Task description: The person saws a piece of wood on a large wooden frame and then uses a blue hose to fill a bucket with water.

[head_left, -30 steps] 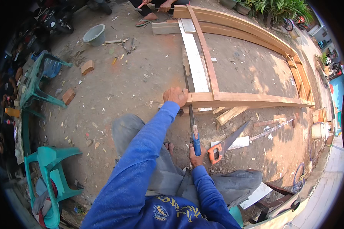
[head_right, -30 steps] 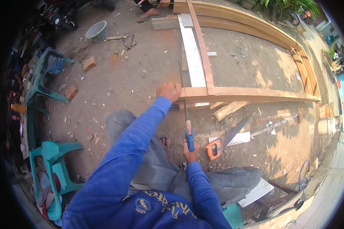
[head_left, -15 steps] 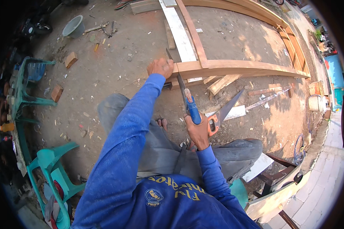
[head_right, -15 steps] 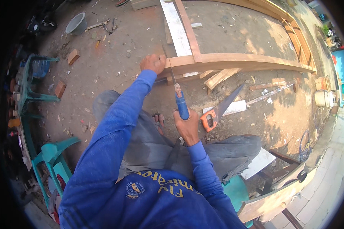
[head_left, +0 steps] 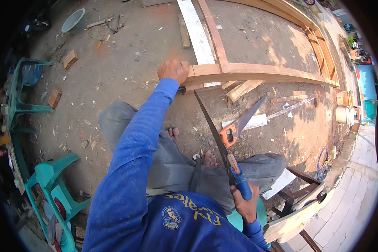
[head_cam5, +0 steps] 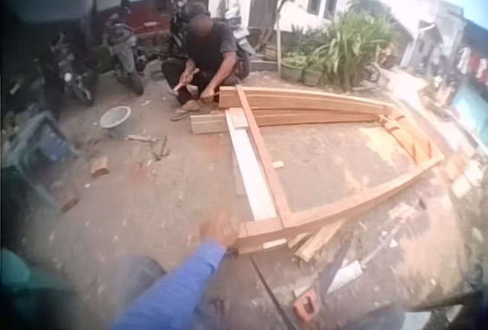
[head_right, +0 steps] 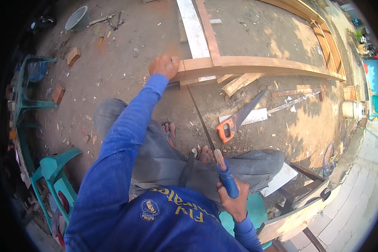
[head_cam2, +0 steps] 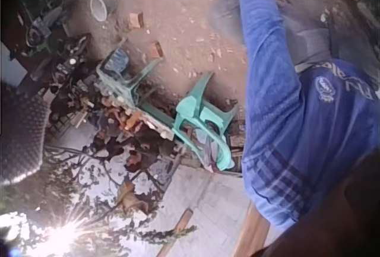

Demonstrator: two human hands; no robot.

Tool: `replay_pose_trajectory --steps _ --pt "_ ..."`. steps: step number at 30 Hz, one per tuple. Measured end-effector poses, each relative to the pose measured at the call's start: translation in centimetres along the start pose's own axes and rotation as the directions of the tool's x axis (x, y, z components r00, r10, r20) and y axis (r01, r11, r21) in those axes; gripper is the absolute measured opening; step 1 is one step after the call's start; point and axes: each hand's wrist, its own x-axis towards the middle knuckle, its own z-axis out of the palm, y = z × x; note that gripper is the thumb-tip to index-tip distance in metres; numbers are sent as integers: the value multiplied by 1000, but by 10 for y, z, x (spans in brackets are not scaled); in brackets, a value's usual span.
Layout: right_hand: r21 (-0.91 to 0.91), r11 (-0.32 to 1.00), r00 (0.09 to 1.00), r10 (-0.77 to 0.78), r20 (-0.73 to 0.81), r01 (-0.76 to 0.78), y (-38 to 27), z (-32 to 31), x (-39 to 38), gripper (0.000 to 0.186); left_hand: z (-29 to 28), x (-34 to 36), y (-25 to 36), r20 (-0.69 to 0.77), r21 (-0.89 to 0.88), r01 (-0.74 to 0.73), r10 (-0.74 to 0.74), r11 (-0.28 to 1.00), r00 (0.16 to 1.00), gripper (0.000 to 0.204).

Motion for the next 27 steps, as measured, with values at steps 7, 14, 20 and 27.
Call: replay_pose_trajectory --steps 7,14,20,27 --pt "37 993 994 -113 -11 113 -2 -25 -23 15 4 -2 -3 -91 -43 -32 28 999 995 47" --pt "184 973 989 -131 -72 142 0 23 14 14 3 6 -6 -30 81 -17 19 997 999 49" --pt "209 963 985 -162 -61 171 -5 32 35 11 5 7 1 -20 105 3 0 994 1000 49" --pt "251 950 983 -182 -28 183 -4 58 54 12 1 2 -3 7 95 -2 2 995 1000 50"
